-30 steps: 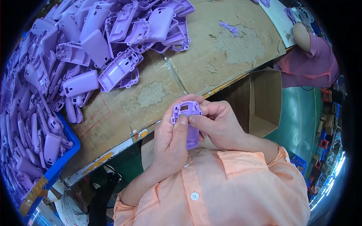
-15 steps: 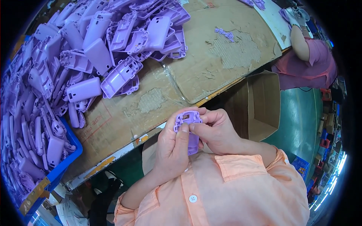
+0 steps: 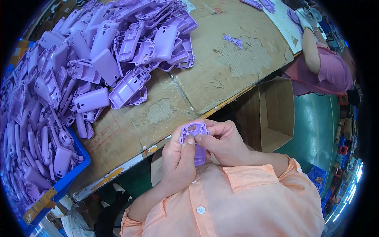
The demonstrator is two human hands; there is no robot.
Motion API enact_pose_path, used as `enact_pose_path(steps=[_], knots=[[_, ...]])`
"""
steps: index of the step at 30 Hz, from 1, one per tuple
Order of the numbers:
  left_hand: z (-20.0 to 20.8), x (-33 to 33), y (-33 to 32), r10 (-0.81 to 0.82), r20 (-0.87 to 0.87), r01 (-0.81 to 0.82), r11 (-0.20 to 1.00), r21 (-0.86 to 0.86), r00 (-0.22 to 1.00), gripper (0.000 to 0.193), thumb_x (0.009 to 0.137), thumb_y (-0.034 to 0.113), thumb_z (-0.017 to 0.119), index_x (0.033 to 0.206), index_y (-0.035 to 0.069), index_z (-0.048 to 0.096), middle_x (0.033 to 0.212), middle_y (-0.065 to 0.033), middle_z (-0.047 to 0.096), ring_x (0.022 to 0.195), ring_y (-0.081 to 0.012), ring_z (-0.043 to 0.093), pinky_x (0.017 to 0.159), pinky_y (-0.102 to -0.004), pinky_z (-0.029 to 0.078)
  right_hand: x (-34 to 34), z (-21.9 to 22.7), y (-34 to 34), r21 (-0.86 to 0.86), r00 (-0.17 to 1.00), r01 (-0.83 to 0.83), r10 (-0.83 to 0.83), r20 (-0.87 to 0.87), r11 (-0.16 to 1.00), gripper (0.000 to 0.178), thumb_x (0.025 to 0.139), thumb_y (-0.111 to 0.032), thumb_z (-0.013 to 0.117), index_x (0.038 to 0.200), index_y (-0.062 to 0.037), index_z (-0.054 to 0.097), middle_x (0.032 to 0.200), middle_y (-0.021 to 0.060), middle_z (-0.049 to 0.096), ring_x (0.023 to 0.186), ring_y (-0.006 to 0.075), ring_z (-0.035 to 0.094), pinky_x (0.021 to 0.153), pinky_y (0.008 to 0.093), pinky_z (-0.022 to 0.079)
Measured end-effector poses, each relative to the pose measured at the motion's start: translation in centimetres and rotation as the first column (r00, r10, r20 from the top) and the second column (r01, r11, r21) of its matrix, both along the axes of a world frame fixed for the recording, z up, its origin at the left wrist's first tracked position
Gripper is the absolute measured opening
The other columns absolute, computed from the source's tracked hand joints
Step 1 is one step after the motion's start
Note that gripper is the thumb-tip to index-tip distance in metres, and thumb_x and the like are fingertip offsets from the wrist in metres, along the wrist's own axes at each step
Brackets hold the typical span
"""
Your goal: The person assembles plastic casings by inserting small plastic components into each casing by hand.
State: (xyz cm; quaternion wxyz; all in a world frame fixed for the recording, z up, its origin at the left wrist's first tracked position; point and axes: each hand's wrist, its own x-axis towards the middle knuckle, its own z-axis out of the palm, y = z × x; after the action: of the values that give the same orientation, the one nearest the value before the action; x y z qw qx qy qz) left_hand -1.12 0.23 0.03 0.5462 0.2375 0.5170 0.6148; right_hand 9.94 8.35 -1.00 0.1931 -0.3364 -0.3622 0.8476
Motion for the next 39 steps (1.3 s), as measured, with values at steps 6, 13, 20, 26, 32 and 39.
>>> enact_pose_path(steps=[6,13,20,26,32,39], knots=[[-0.8,0.4,1.1,-0.032,-0.165,0.038,0.999,0.030,0.986,0.034,0.094,0.008,0.039,0.126,-0.003,0.039,0.106,-0.0124,0.056,0.089,-0.0154,0.058,0.076,-0.0260,0.046,0.7,-2.1,2.7,0.309,0.999,-0.009,-0.008,0.053,0.951,0.008,0.082,-0.002,0.059,0.083,0.0011,0.067,0.081,0.0016,0.063,0.071,0.0053,0.057,0.058,0.0202,0.046],[-2.2,-1.4,2.8,-0.070,-0.247,0.046,0.994,-0.101,0.967,0.040,0.091,0.007,0.046,0.129,-0.002,0.036,0.117,-0.0133,0.052,0.089,-0.0136,0.056,0.076,-0.0243,0.047,4.0,-0.8,20.5,0.374,0.922,0.168,-0.279,0.267,0.912,0.018,0.085,-0.005,0.057,0.102,-0.0010,0.061,0.087,0.0068,0.066,0.066,0.0145,0.064,0.059,0.0286,0.054],[-3.8,-3.0,3.2,-0.027,-0.128,0.018,0.998,-0.067,0.991,0.028,0.094,0.007,0.044,0.121,-0.002,0.042,0.106,-0.0132,0.055,0.076,-0.0140,0.060,0.060,-0.0234,0.053,3.0,0.2,30.1,0.391,0.797,0.590,-0.587,-0.143,0.706,0.013,0.085,-0.009,0.059,0.092,0.0014,0.060,0.092,0.0067,0.064,0.074,0.0141,0.061,0.070,0.0284,0.051],[-4.1,-3.5,3.4,-0.047,-0.095,0.039,0.996,-0.075,0.994,0.026,0.093,0.003,0.043,0.118,-0.004,0.045,0.102,-0.0135,0.056,0.077,-0.0135,0.060,0.061,-0.0237,0.053,-5.0,1.3,19.9,0.978,0.993,-0.045,-0.115,0.021,-0.205,0.012,0.073,0.002,0.060,0.064,-0.0006,0.054,0.083,0.0113,0.061,0.072,0.0205,0.060,0.062,0.0285,0.046],[-4.4,-3.4,2.8,-0.046,-0.076,0.044,0.999,-0.029,0.996,0.026,0.093,0.003,0.043,0.118,-0.004,0.046,0.101,-0.0127,0.056,0.078,-0.0134,0.059,0.061,-0.0242,0.053,-9.1,2.6,15.4,0.898,0.992,-0.078,0.061,0.115,-0.433,0.010,0.065,-0.005,0.065,0.071,-0.0017,0.058,0.104,0.0141,0.059,0.098,0.0307,0.055,0.076,0.0354,0.047],[-4.3,-3.4,3.0,-0.092,-0.129,0.097,0.995,0.032,0.987,0.025,0.094,0.004,0.042,0.117,-0.004,0.047,0.100,-0.0128,0.057,0.076,-0.0140,0.060,0.062,-0.0244,0.054,-9.3,1.7,14.3,0.910,0.991,-0.125,0.000,0.136,-0.395,0.016,0.065,-0.009,0.067,0.074,0.0012,0.058,0.104,0.0150,0.059,0.100,0.0313,0.055,0.083,0.0393,0.047]])
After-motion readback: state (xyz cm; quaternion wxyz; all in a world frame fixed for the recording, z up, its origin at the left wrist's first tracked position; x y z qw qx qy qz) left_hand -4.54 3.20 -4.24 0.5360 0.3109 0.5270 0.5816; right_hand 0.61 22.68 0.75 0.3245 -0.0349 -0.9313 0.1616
